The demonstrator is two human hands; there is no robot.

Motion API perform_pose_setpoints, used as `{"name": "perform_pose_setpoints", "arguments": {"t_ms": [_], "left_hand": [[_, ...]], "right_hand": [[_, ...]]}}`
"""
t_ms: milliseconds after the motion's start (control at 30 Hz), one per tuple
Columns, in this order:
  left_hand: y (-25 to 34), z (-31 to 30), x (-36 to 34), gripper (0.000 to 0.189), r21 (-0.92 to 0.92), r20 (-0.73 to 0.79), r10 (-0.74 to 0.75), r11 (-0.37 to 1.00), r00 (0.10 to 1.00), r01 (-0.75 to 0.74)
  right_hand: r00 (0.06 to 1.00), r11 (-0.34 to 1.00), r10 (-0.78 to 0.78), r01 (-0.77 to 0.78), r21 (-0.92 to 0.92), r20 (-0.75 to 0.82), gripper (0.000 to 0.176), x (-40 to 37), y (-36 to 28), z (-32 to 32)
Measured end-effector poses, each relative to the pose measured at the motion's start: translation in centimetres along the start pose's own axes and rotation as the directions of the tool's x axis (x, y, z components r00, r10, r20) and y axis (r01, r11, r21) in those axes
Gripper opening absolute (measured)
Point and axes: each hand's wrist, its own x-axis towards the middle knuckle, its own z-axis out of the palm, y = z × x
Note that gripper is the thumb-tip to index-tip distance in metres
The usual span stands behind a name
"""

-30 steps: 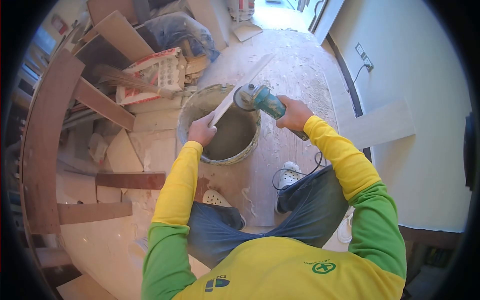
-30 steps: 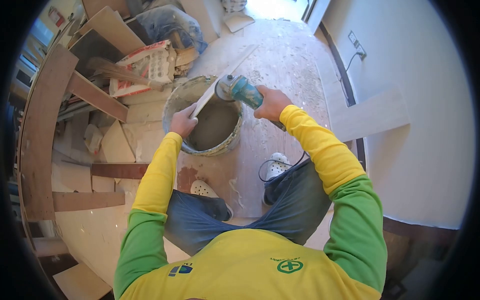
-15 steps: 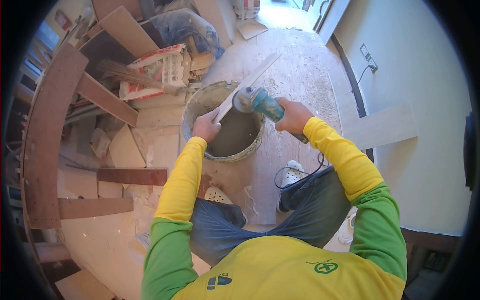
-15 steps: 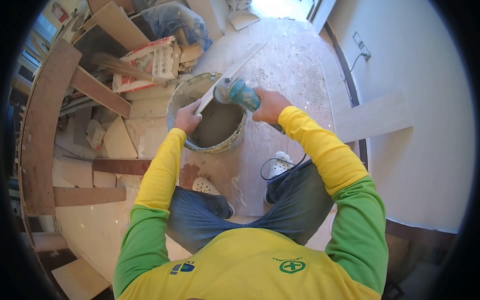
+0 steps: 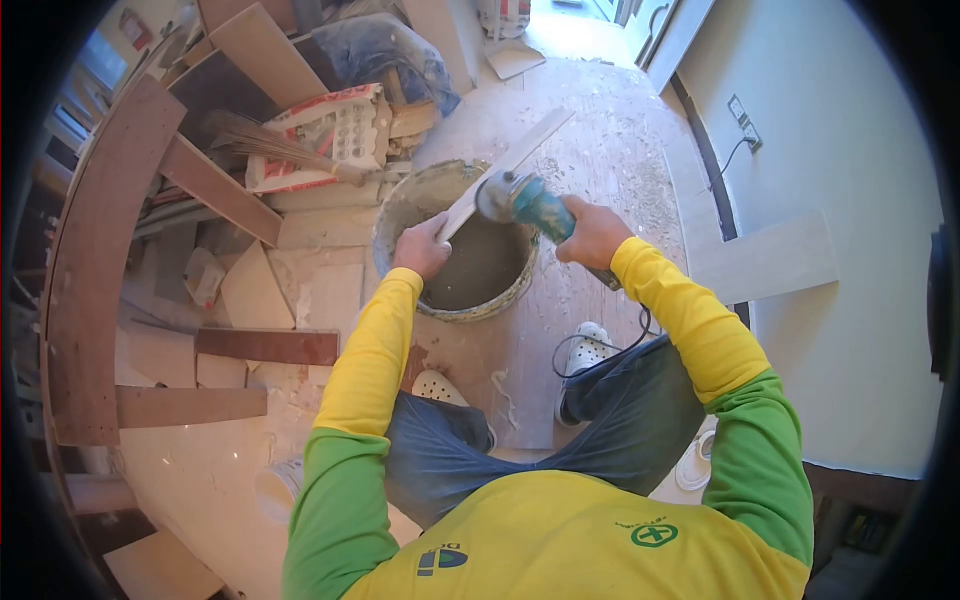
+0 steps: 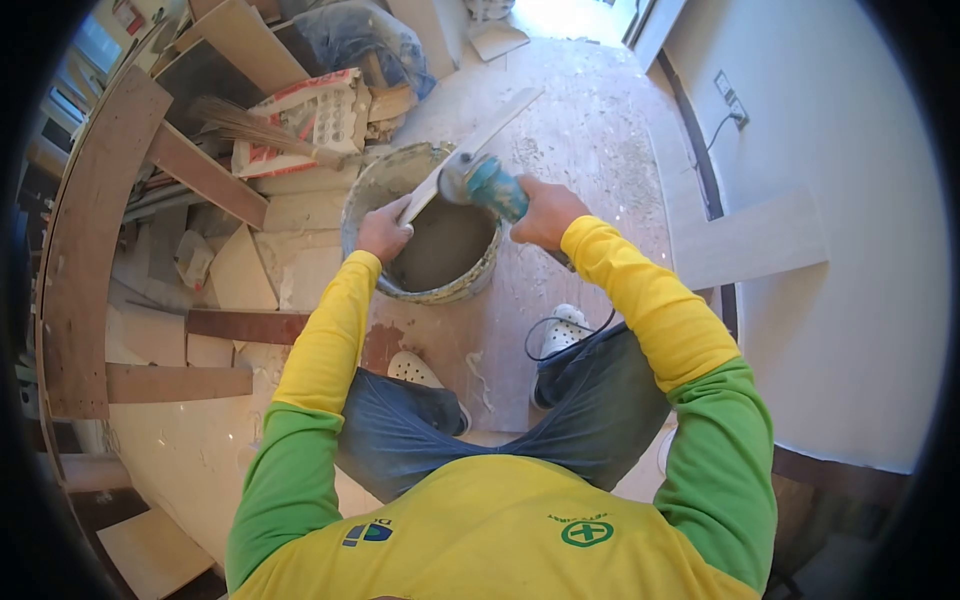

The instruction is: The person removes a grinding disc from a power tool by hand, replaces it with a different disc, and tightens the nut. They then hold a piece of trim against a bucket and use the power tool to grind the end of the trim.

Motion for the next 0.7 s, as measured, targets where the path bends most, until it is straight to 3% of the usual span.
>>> {"name": "perform_pose_setpoints", "arguments": {"t_ms": [67, 133, 233, 300, 433, 533, 600, 700], "left_hand": [[-0.1, 0.4, -0.2, 0.059, 0.034, -0.031, -0.007, 0.999, 0.999, 0.008], [0.2, 0.5, -0.4, 0.058, 0.067, -0.063, -0.012, 0.998, 0.998, 0.016], [0.7, 0.4, -0.6, 0.057, 0.085, -0.07, -0.048, 0.995, 0.996, 0.054], [0.8, 0.4, -0.6, 0.057, 0.091, -0.055, -0.062, 0.994, 0.997, 0.067], [0.6, 0.5, -0.5, 0.058, 0.09, -0.072, -0.033, 0.995, 0.997, 0.039], [0.5, 0.7, -0.6, 0.057, 0.086, -0.07, -0.035, 0.995, 0.997, 0.041], [0.6, 0.7, -0.6, 0.057, 0.092, -0.069, -0.042, 0.995, 0.997, 0.048], [0.9, 0.6, -0.8, 0.057, 0.101, -0.061, -0.05, 0.993, 0.997, 0.056]], "right_hand": [[0.995, 0.999, -0.045, 0.046, -0.013, 0.092, 0.062, -1.1, -1.5, -0.1], [0.995, 0.998, -0.053, 0.055, -0.028, 0.08, 0.061, -1.1, -1.4, 0.0], [1.0, 0.995, 0.016, -0.015, -0.098, 0.012, 0.06, 0.2, -0.5, -0.7], [0.986, 0.99, 0.098, -0.111, -0.083, -0.138, 0.06, 0.9, 0.4, -0.6], [0.983, 0.991, 0.095, -0.108, -0.075, -0.159, 0.06, 0.8, 0.6, -0.6], [0.999, 0.999, 0.024, -0.026, -0.045, -0.033, 0.061, -0.7, -0.6, 0.0], [0.998, 0.998, -0.04, 0.042, -0.053, 0.052, 0.072, -1.3, -1.3, 0.6], [1.0, 0.996, -0.012, 0.015, -0.087, 0.028, 0.066, -1.1, -1.3, 0.3]]}}
